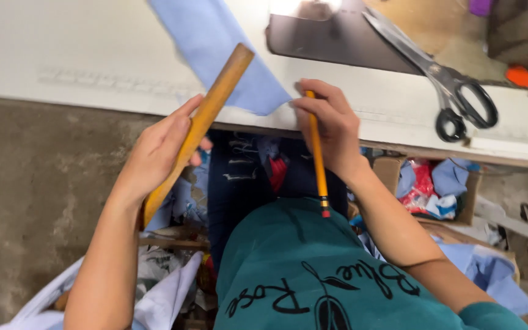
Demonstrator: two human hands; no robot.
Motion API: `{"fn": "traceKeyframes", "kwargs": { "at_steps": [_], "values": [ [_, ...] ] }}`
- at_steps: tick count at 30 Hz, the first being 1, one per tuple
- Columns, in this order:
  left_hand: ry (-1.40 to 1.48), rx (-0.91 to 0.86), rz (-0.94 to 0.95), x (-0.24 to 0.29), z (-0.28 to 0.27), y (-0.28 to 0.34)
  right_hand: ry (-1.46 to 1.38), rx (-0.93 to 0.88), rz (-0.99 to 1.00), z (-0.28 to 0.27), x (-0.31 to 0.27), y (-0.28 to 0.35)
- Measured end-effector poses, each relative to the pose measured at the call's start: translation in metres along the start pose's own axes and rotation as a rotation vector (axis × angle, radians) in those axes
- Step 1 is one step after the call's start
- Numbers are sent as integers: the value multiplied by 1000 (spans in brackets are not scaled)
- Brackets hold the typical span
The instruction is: Cutting a strip of blue fabric with scissors and marking it with a ruler and pencil at a sewing workstation.
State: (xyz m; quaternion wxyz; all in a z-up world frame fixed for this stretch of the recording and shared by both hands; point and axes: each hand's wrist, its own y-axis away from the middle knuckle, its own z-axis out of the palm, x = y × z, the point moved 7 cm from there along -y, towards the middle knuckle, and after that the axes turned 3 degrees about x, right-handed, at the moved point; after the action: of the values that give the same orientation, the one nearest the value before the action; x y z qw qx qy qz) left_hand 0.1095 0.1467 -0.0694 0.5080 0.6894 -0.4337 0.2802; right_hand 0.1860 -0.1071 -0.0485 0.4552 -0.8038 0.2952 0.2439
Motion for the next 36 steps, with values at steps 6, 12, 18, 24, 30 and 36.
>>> {"fn": "traceKeyframes", "kwargs": {
  "at_steps": [6, 12, 18, 24, 30, 36],
  "values": [
    [614, -71, -19, -10, -23, 4, 48, -37, -15, 9, -4, 3],
    [1254, 306, 185, -7, -68, -3, 127, -16, -64, 7, -9, 2],
    [1322, 592, 360, -6, -84, 0, 133, -10, -48, 5, -6, 2],
    [1498, 772, 488, -21, -98, 2, 118, -14, -71, 6, -8, 1],
    [1528, 846, 504, -19, -86, 10, 113, 31, -106, 3, -26, 0],
    [1538, 784, 463, 4, -33, 7, -204, -84, 119, 25, -50, -30]
  ]
}}
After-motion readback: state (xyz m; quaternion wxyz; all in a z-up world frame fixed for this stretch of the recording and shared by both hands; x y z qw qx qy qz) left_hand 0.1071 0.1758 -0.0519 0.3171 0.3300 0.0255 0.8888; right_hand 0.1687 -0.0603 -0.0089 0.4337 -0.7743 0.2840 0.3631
